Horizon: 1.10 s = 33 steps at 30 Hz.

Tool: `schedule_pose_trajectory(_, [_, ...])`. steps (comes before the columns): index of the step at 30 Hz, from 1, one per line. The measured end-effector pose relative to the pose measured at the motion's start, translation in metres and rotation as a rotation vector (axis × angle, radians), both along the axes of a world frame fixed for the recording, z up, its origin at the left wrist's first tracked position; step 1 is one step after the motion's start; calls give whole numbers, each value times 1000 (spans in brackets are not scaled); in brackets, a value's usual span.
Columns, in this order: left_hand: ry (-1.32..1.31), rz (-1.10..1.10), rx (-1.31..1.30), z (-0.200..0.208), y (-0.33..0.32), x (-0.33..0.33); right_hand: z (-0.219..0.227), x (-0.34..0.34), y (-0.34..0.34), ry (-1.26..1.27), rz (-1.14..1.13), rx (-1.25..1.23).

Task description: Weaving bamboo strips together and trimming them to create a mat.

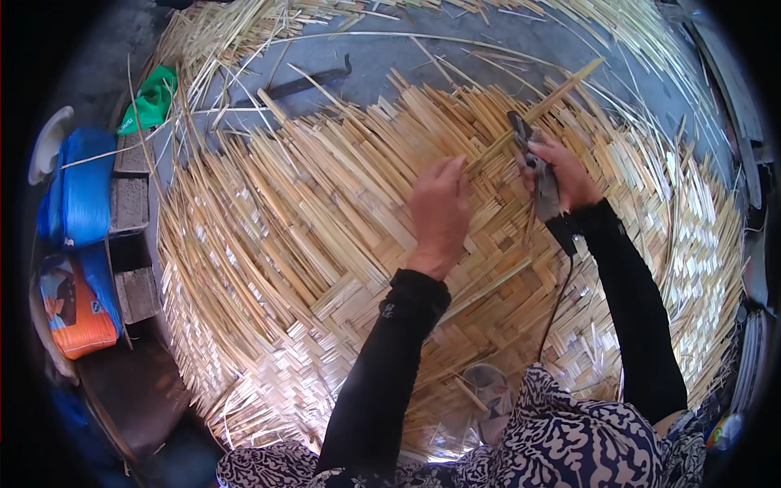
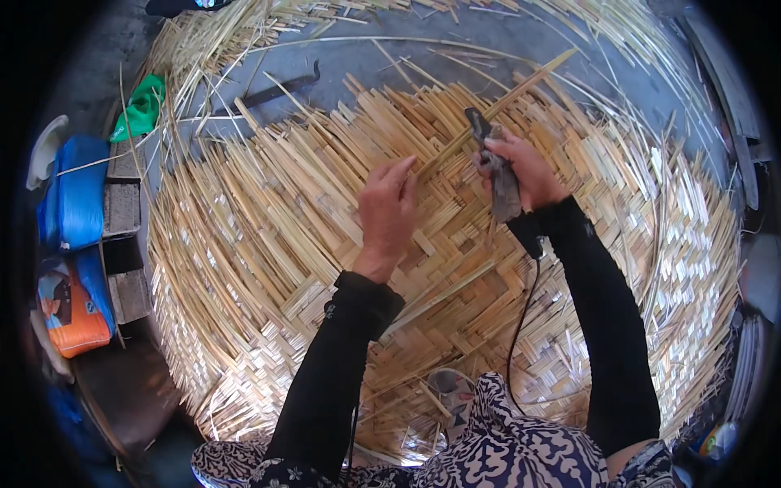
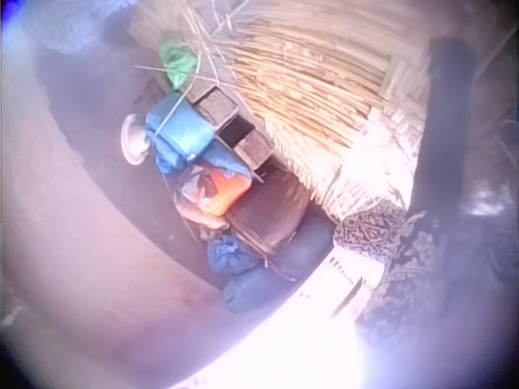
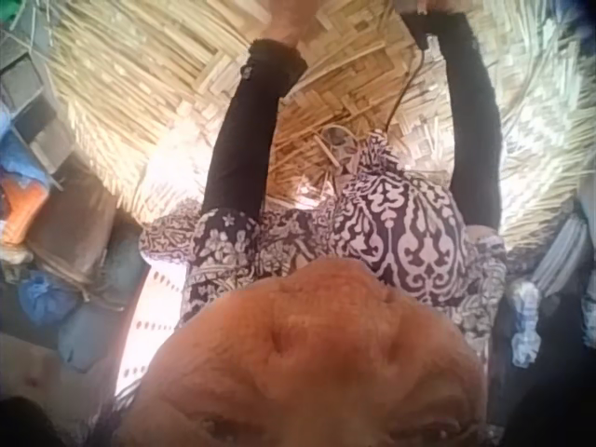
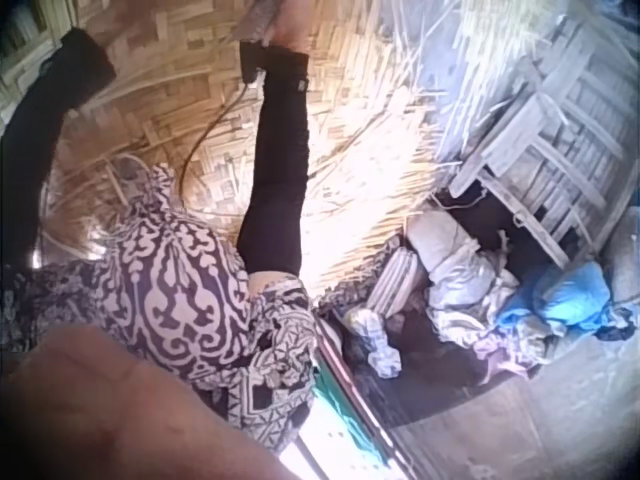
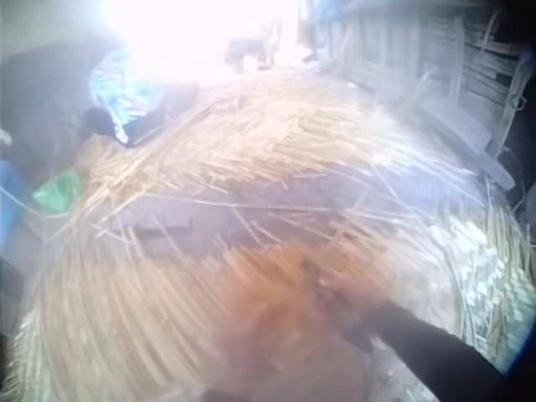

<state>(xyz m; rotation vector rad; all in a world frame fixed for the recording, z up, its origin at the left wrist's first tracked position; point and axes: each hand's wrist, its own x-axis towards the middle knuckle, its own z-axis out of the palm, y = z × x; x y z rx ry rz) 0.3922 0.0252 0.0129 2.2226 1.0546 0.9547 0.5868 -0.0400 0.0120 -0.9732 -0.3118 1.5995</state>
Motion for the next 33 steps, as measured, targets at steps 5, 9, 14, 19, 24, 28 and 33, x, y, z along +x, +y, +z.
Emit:
schedule_pose_trajectory(5, [-186, -94, -414, 7, 1, 17, 49, -31, -21, -464, -17, 123])
schedule_pose_trajectory(9, [-165, -87, -671, 21, 0, 27, 65, -37, -19, -1228, 19, 157])
schedule_pose_trajectory(14, [-10, -155, -519, 34, 0, 22, 52, -36, -19, -2124, 177, 306])
schedule_pose_trajectory(19, [96, -289, -663, 36, -5, 18, 45, 30, -67, -1396, 303, -66])
schedule_pose_trajectory(24, [42, -64, -108, -4, 12, -19, 44, -22, -129, -3, 7, -361])
schedule_pose_trajectory(28, [292, -38, -1, -22, -7, -20, 41, -68, -164, -284, 471, -169])
schedule_pose_trajectory(33, [397, 123, -195, 6, 2, -19, 47, -41, -102, -1254, 733, -8])
